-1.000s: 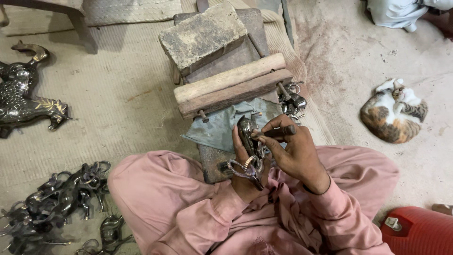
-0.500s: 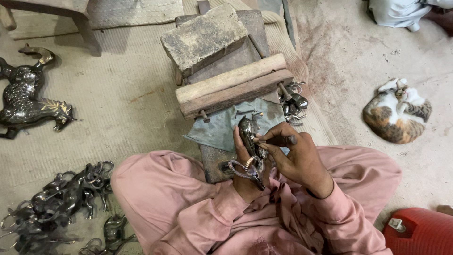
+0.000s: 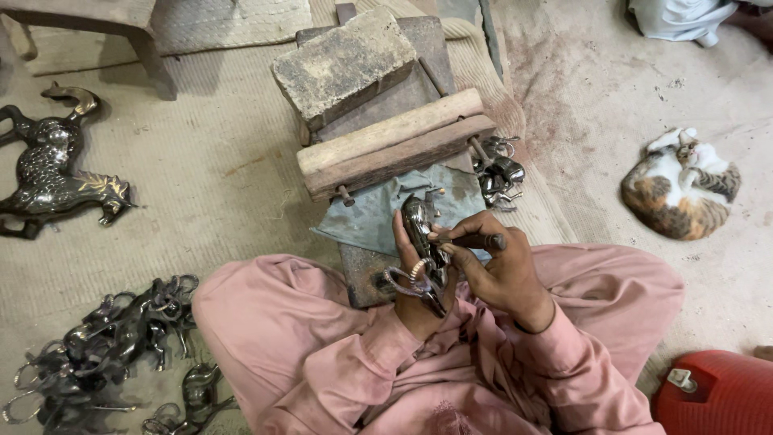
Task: The person sits on the floor and uses a small tool to polish a silver-colored metal horse figurine. They rotate the figurine to access different surfaces and continue polishing until the end of the clip.
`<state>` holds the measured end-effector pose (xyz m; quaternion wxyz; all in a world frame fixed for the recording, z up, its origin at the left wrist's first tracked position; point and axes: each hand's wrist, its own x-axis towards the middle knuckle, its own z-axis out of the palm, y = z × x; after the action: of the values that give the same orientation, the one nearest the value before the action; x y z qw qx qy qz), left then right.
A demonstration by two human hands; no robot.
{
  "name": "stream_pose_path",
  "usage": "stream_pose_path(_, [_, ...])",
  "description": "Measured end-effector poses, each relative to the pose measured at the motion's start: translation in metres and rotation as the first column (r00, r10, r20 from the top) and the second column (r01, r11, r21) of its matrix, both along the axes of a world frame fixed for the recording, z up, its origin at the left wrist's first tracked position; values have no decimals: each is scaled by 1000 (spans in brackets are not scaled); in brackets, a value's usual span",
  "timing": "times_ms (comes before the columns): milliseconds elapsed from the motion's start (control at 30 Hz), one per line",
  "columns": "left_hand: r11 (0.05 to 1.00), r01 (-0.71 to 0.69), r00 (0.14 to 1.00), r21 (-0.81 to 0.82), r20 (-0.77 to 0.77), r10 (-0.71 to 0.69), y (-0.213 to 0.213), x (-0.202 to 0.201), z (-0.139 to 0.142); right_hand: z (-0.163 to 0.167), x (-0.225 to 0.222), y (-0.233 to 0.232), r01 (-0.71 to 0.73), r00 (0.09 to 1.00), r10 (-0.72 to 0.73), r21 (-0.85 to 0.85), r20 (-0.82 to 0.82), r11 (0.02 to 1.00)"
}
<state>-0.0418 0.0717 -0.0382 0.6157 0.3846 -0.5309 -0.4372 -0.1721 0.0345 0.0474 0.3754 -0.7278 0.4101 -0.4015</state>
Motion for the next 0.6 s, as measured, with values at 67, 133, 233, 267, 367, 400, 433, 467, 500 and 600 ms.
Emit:
stream_pose_path(67, [1000, 0, 1000, 7, -10, 0, -1, 0, 4, -14, -1, 3, 15, 994, -14, -5, 106, 1000])
stream_pose_path(133, [1000, 23, 1000, -2, -15, -23, -3, 4, 8, -27, 1, 5, 20, 963, -14, -18, 268, 1000])
stream_pose_path(233, [998, 70, 996, -8, 49, -69, -7, 16, 14, -39, 1, 6, 114, 839, -143, 88, 525, 990])
stream_pose_path(267, [997, 82, 997, 4, -7, -82, -8, 19, 16, -40, -1, 6, 122, 824, -144, 76, 549, 990])
stream_pose_path(367, [986, 161, 972, 35, -176, -153, -19, 29, 24, -40, -9, 0, 154, 775, -151, 48, 614, 987])
stream_pose_path(400, [975, 214, 952, 53, -234, -196, -22, 34, 27, -39, -14, -2, 168, 758, -164, 55, 632, 984])
stream_pose_path(433, [961, 266, 927, 71, -293, -235, -25, 39, 30, -38, -18, -3, 180, 741, -179, 64, 648, 981])
stream_pose_path(467, [953, 300, 907, 47, -324, -270, -27, 42, 33, -39, -22, -4, 153, 719, -156, 64, 677, 986])
stream_pose_path(500, [944, 330, 885, 23, -355, -301, -28, 44, 37, -40, -25, -5, 124, 696, -134, 65, 705, 990])
stream_pose_path(600, [931, 364, 849, 19, -419, -323, -29, 52, 43, -43, -35, -2, 26, 581, -110, 116, 806, 993])
